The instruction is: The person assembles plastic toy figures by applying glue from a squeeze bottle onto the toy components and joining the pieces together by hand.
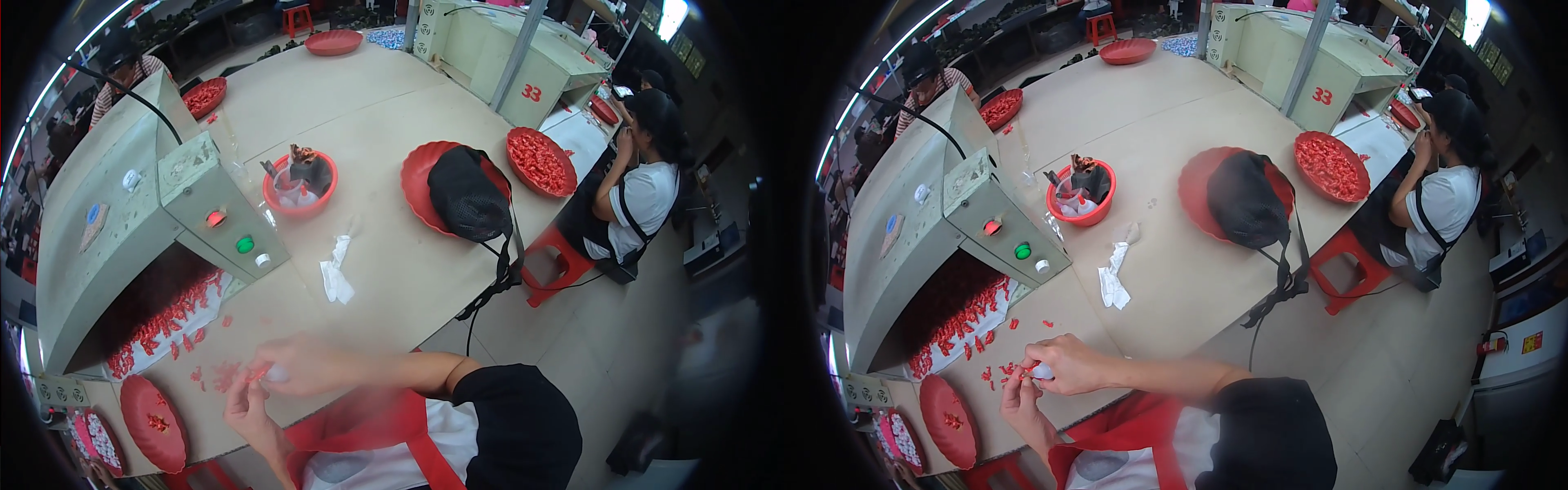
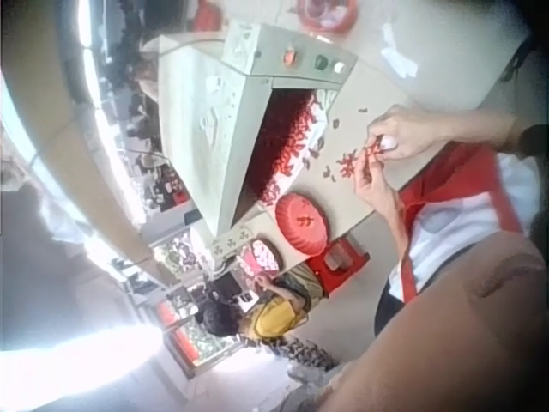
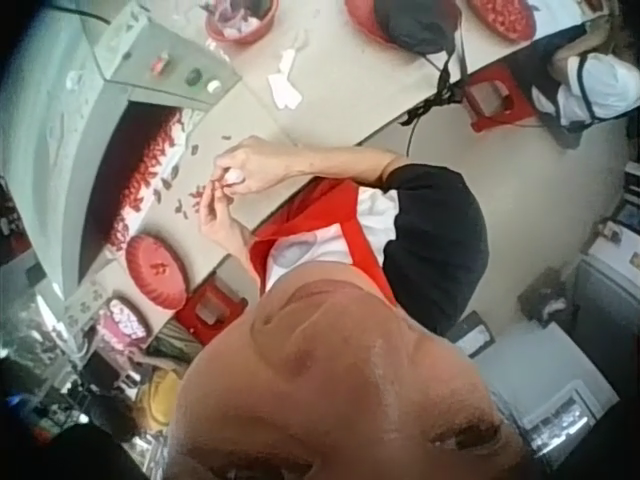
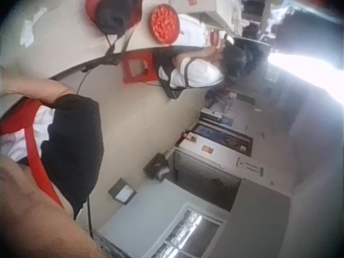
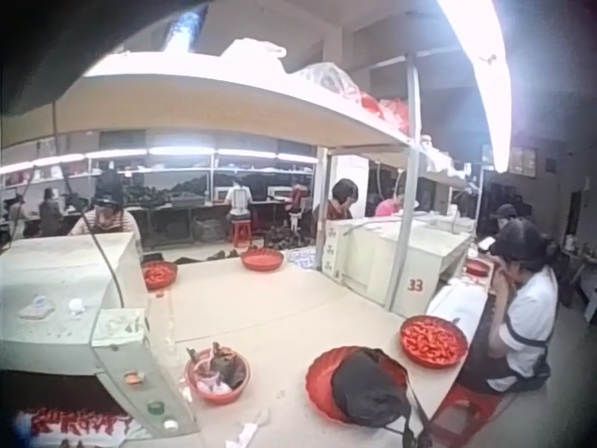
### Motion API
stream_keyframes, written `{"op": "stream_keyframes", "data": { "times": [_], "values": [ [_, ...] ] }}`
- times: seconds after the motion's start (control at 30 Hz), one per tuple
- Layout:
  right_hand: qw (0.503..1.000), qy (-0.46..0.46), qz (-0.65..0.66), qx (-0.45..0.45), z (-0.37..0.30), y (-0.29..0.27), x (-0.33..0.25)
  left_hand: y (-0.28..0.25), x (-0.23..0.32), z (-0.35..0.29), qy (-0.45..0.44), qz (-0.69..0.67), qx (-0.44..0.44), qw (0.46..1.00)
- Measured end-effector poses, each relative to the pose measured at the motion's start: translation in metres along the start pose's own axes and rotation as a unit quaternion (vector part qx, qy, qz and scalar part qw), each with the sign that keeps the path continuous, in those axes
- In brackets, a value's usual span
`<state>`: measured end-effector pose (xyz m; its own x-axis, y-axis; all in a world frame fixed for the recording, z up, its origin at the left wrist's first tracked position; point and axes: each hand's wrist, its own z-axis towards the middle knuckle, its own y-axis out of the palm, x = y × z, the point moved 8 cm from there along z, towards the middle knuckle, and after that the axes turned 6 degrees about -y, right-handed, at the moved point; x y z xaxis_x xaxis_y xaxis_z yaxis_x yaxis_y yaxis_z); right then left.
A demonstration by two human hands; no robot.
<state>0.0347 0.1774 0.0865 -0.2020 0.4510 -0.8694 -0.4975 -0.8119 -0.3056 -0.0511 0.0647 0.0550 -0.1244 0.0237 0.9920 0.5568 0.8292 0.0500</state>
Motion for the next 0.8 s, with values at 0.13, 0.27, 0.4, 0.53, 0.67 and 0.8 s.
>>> {"op": "stream_keyframes", "data": {
  "times": [0.13,0.27,0.4,0.53,0.67,0.8],
  "values": [
    [1.0,0.0,-0.009,-0.003,0.002,0.0,-0.004,-0.001,0.002,-0.001,0.004,-0.002,0.02,1.0],
    [0.999,-0.027,0.01,0.017,-0.004,0.007,-0.002,-0.005,-0.002,-0.006,-0.015,-0.012,0.003,1.0],
    [1.0,0.0,0.017,0.007,-0.006,0.014,-0.001,-0.022,-0.015,-0.009,-0.038,0.013,0.025,0.999],
    [0.998,-0.031,0.002,0.054,-0.008,0.012,0.0,-0.016,-0.012,-0.006,-0.005,0.055,0.008,0.998],
    [0.999,0.005,0.007,0.041,0.0,0.01,0.002,-0.014,-0.007,-0.002,-0.044,-0.042,-0.014,0.998],
    [0.996,0.087,0.032,-0.004,0.001,0.022,0.013,-0.015,-0.007,0.002,-0.034,-0.086,-0.027,0.995]
  ]
}}
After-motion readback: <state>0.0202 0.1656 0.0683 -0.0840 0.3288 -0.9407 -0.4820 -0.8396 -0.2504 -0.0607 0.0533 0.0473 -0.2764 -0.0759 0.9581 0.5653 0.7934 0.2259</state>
